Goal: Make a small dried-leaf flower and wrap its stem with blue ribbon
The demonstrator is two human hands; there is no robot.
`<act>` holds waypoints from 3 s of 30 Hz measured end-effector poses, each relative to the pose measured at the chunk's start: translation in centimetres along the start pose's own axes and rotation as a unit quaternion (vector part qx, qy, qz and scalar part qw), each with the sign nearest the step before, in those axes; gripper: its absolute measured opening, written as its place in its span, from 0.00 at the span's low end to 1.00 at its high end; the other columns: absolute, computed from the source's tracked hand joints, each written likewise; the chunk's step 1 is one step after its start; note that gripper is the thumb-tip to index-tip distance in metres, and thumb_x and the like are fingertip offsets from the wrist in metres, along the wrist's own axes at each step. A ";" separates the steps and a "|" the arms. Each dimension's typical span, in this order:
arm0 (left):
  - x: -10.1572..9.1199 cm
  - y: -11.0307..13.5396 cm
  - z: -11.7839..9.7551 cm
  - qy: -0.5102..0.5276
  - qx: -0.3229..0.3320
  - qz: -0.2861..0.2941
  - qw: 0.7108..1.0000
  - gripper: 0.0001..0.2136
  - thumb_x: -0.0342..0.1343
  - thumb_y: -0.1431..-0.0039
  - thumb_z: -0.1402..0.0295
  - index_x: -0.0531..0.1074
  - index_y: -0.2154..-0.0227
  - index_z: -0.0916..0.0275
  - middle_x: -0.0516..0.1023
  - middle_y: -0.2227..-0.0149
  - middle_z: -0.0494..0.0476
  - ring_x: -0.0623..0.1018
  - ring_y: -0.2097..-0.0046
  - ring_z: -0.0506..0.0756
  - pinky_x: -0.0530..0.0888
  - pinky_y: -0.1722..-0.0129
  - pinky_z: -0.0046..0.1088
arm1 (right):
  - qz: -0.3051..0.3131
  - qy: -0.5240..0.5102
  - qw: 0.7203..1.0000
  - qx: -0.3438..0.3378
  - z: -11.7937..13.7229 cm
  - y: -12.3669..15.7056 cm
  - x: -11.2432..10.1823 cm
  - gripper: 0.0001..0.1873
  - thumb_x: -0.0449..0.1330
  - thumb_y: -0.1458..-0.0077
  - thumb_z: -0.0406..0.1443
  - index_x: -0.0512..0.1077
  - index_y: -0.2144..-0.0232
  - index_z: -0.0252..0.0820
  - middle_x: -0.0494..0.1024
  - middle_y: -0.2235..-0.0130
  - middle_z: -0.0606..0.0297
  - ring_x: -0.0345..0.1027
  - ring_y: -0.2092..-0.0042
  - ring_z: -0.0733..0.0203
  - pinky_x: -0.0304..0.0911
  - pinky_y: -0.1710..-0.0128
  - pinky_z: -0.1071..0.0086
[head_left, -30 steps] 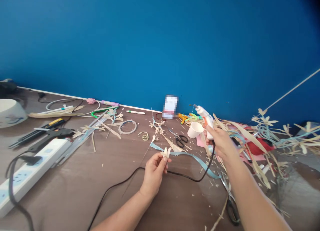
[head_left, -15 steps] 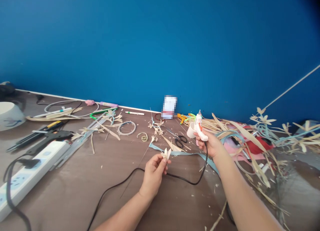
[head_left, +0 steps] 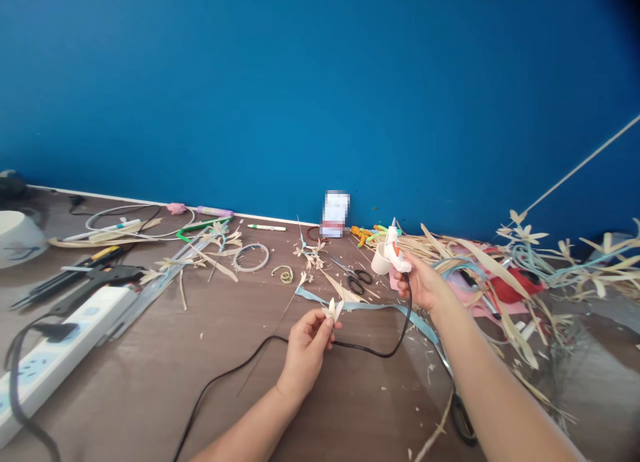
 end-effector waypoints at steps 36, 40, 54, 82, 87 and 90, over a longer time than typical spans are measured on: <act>0.9 0.4 -0.7 -0.002 0.015 0.052 0.999 0.08 0.56 0.51 0.66 0.72 0.72 0.67 0.73 0.76 0.52 0.67 0.79 0.45 0.65 0.78 0.21 | 0.020 0.257 0.928 -0.267 -6.7 7.6 8.6 0.10 0.54 0.48 0.39 0.70 0.73 0.39 0.74 0.72 0.64 0.65 0.73 0.64 0.56 0.78 0.74; 0.8 0.5 -0.9 -0.016 0.020 0.051 0.998 0.08 0.56 0.51 0.67 0.73 0.72 0.67 0.73 0.76 0.52 0.67 0.79 0.45 0.65 0.78 0.20 | 0.023 0.261 0.926 -0.272 -6.7 7.6 8.5 0.10 0.55 0.48 0.39 0.70 0.74 0.39 0.74 0.72 0.64 0.66 0.71 0.63 0.57 0.76 0.74; 1.0 0.8 -1.1 -0.041 0.046 0.067 0.996 0.09 0.55 0.49 0.67 0.73 0.66 0.65 0.75 0.73 0.54 0.68 0.77 0.46 0.67 0.75 0.21 | 0.020 0.280 0.904 -0.322 -5.6 8.7 8.9 0.07 0.55 0.48 0.37 0.69 0.75 0.40 0.72 0.72 0.63 0.67 0.69 0.61 0.61 0.69 0.71; 1.2 1.2 0.0 0.027 0.011 0.088 0.996 0.06 0.59 0.54 0.68 0.73 0.72 0.65 0.76 0.74 0.54 0.74 0.72 0.50 0.71 0.70 0.25 | -0.029 0.274 0.865 -0.418 -5.6 10.7 9.1 0.05 0.52 0.46 0.32 0.65 0.73 0.42 0.64 0.72 0.67 0.60 0.72 0.65 0.57 0.73 0.73; 1.3 1.2 -0.1 -0.002 0.009 0.085 0.996 0.07 0.59 0.55 0.66 0.75 0.72 0.65 0.78 0.72 0.56 0.75 0.70 0.53 0.72 0.67 0.27 | -0.046 0.304 0.840 -0.447 -5.6 11.2 9.0 0.05 0.51 0.46 0.31 0.65 0.73 0.42 0.63 0.72 0.67 0.58 0.73 0.65 0.55 0.75 0.72; 1.2 1.3 -0.4 -0.036 0.020 0.081 0.996 0.07 0.59 0.54 0.66 0.75 0.74 0.65 0.77 0.75 0.56 0.75 0.72 0.52 0.72 0.70 0.26 | -0.040 0.308 0.832 -0.459 -5.7 11.5 9.1 0.05 0.51 0.46 0.30 0.65 0.72 0.43 0.63 0.72 0.66 0.58 0.73 0.65 0.55 0.74 0.72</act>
Point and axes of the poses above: each hand's wrist, its own y-axis away from the middle knuckle, its own x-axis out of the palm, z = x × y, the point moved 8 cm from there along -y, towards the middle knuckle
